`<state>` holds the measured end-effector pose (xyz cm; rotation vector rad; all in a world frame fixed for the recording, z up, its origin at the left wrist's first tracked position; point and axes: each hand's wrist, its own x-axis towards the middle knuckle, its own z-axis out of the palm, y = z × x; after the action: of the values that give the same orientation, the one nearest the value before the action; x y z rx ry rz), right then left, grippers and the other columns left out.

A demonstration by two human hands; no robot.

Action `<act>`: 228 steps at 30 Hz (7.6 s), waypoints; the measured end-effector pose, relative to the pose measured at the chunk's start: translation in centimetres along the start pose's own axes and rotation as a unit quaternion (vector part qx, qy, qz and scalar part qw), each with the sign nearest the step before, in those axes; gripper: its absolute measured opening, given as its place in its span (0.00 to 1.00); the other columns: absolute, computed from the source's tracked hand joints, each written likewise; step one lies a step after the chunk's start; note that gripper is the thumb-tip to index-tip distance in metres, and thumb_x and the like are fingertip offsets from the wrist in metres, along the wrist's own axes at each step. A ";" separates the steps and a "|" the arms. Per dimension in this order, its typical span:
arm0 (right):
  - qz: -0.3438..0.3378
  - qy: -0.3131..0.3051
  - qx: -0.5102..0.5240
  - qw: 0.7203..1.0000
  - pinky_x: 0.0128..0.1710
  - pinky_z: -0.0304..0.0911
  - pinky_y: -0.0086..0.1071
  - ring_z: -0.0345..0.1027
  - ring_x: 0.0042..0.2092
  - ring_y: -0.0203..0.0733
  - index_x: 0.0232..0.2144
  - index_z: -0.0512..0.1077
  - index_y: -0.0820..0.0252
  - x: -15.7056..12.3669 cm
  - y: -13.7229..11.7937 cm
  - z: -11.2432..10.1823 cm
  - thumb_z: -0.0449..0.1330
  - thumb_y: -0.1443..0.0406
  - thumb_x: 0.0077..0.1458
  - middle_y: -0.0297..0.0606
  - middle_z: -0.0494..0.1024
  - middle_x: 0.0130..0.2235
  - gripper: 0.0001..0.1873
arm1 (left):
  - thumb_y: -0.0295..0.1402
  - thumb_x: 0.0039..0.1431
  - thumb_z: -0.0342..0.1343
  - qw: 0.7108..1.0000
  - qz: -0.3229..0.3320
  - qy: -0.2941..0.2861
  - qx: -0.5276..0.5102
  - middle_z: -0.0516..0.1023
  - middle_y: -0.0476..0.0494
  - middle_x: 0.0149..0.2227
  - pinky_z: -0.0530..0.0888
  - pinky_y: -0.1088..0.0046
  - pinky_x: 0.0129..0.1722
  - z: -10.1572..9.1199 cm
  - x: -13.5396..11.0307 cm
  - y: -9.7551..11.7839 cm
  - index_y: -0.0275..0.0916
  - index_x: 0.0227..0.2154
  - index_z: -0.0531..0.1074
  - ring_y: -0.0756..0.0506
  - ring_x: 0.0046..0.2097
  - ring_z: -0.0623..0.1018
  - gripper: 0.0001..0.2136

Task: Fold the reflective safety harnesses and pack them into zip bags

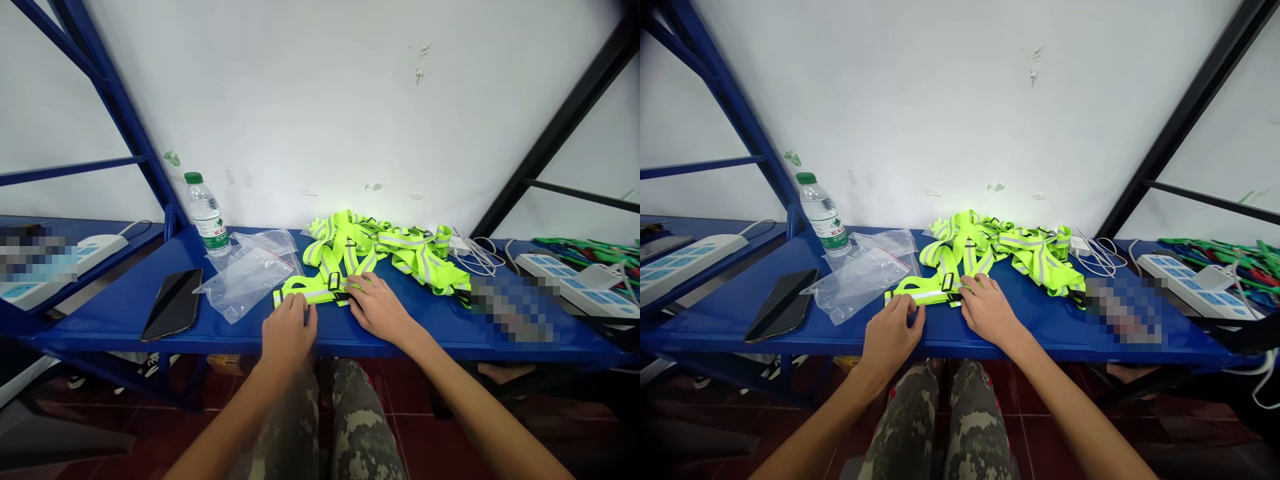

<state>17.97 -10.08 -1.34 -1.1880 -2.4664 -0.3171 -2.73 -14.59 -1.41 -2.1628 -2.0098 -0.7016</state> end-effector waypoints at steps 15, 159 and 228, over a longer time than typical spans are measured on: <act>0.027 0.021 0.038 0.999 0.56 0.61 0.50 0.60 0.55 0.54 0.53 0.70 0.55 -1.3 -0.3 1.2 0.49 0.65 0.64 0.45 0.72 0.52 0.18 | 0.44 0.68 0.41 0.993 0.003 -0.040 -0.112 0.72 0.29 0.55 0.65 0.48 0.54 1.1 1.4 1.8 0.36 0.55 0.61 0.33 0.57 0.71 0.20; 0.208 0.026 0.460 0.863 0.26 0.57 0.30 0.58 0.26 0.35 0.45 0.68 0.60 1.5 3.6 2.6 0.62 0.51 0.54 0.29 0.66 0.27 0.23 | 0.43 0.67 0.45 0.980 0.063 -0.028 -0.184 0.75 0.38 0.32 0.69 0.66 0.42 5.4 9.7 2.0 0.36 0.24 0.71 0.41 0.39 0.76 0.21; -0.035 -0.036 -0.014 0.999 0.48 0.66 0.44 0.70 0.48 0.53 0.53 0.68 0.68 0.1 1.6 1.3 0.47 0.58 0.67 0.53 0.75 0.47 0.22 | 0.28 0.55 0.56 0.946 0.010 -0.166 -0.278 0.81 0.41 0.41 0.73 0.70 0.44 6.7 12.2 2.6 0.37 0.39 0.74 0.44 0.43 0.79 0.09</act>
<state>18.92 -8.57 -2.42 -1.1438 -2.5778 -0.3358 1.74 -1.16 -1.86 -2.7736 -2.1287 -1.0734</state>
